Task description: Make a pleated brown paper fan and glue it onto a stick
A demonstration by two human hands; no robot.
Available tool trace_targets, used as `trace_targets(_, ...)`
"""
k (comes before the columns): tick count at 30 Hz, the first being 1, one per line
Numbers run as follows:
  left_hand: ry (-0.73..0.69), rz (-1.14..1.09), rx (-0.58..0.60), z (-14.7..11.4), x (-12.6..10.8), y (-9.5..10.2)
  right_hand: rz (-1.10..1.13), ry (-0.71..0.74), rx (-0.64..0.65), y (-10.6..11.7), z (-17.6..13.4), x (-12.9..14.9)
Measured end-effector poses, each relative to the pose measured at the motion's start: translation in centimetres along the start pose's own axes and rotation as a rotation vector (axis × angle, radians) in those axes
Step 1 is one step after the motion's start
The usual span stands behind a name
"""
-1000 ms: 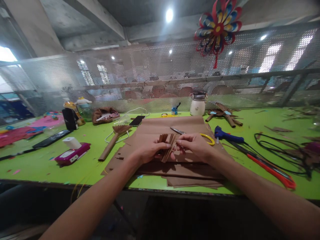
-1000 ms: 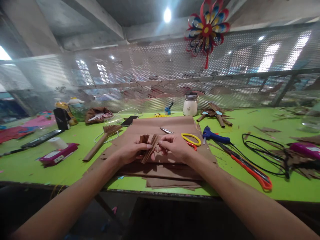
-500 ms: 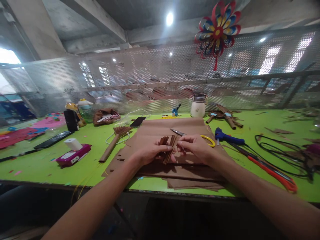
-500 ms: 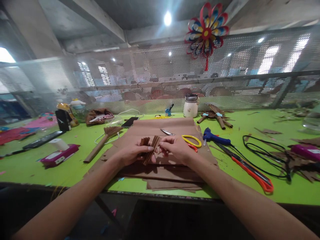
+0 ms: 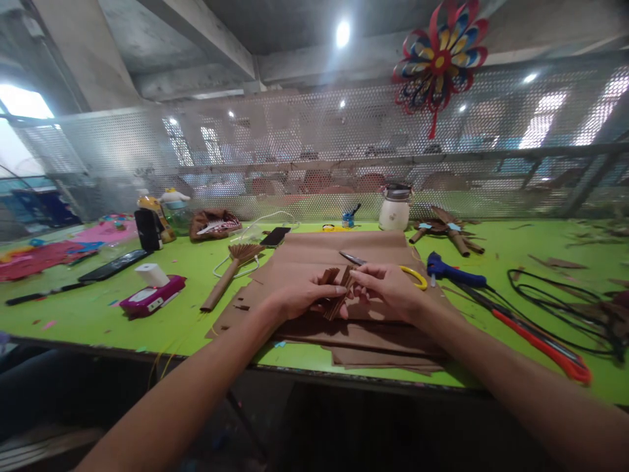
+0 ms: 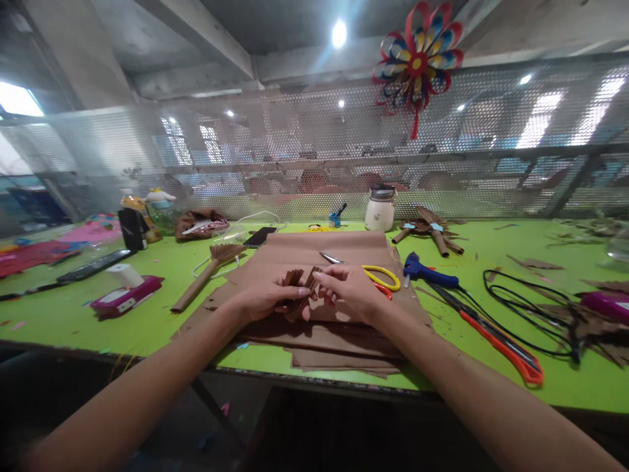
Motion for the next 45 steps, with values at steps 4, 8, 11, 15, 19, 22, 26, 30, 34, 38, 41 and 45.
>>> trace_targets(4,0.0,0.017,0.016,0.0,-0.1,-0.2,0.0,0.006,-0.013,0.1,0.0,-0.1)
trace_targets(8,-0.003,-0.033,-0.019,0.0,-0.1,-0.1,0.111,-0.013,-0.036,0.5,0.0,-0.5)
trace_targets(11,-0.006,-0.054,-0.087,0.0,0.2,0.3,0.168,-0.029,-0.05,0.7,0.1,-0.7)
trace_targets(15,-0.008,-0.057,-0.143,0.0,0.6,0.8,0.167,-0.031,-0.063,0.9,0.1,-0.8)
trace_targets(19,-0.018,-0.061,-0.142,0.0,0.5,0.8,0.174,-0.034,-0.058,0.9,0.1,-0.9)
trace_targets(22,-0.03,-0.082,-0.149,0.0,0.3,0.8,0.18,-0.03,-0.046,0.9,0.1,-0.9)
trace_targets(26,-0.029,-0.052,-0.172,0.1,0.2,0.8,0.201,-0.034,-0.034,0.9,0.1,-1.0)
trace_targets(30,-0.029,-0.016,-0.226,0.1,0.1,1.1,0.2,-0.051,-0.037,0.9,0.0,-1.0)
trace_targets(34,-0.019,-0.013,-0.228,0.1,0.3,1.1,0.198,-0.05,-0.037,0.8,0.0,-0.9)
trace_targets(38,-0.06,0.017,-0.23,0.4,0.3,1.0,0.179,-0.083,-0.019,0.5,0.1,-1.1)
trace_targets(41,-0.114,0.046,-0.248,0.6,0.2,1.0,0.179,-0.14,0.012,0.1,0.1,-1.5)
trace_targets(45,-0.126,0.061,-0.247,0.8,0.2,1.3,0.176,-0.14,0.022,-0.1,-0.1,-1.4)
Point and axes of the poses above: each hand's wrist, its own z-axis towards the middle knuckle, its own y-axis out of the back of the hand, x = y × z, the point moved 4 cm from there along z, towards the middle knuckle, and after that the axes turned 9 degrees about x, right-handed, at the moved point
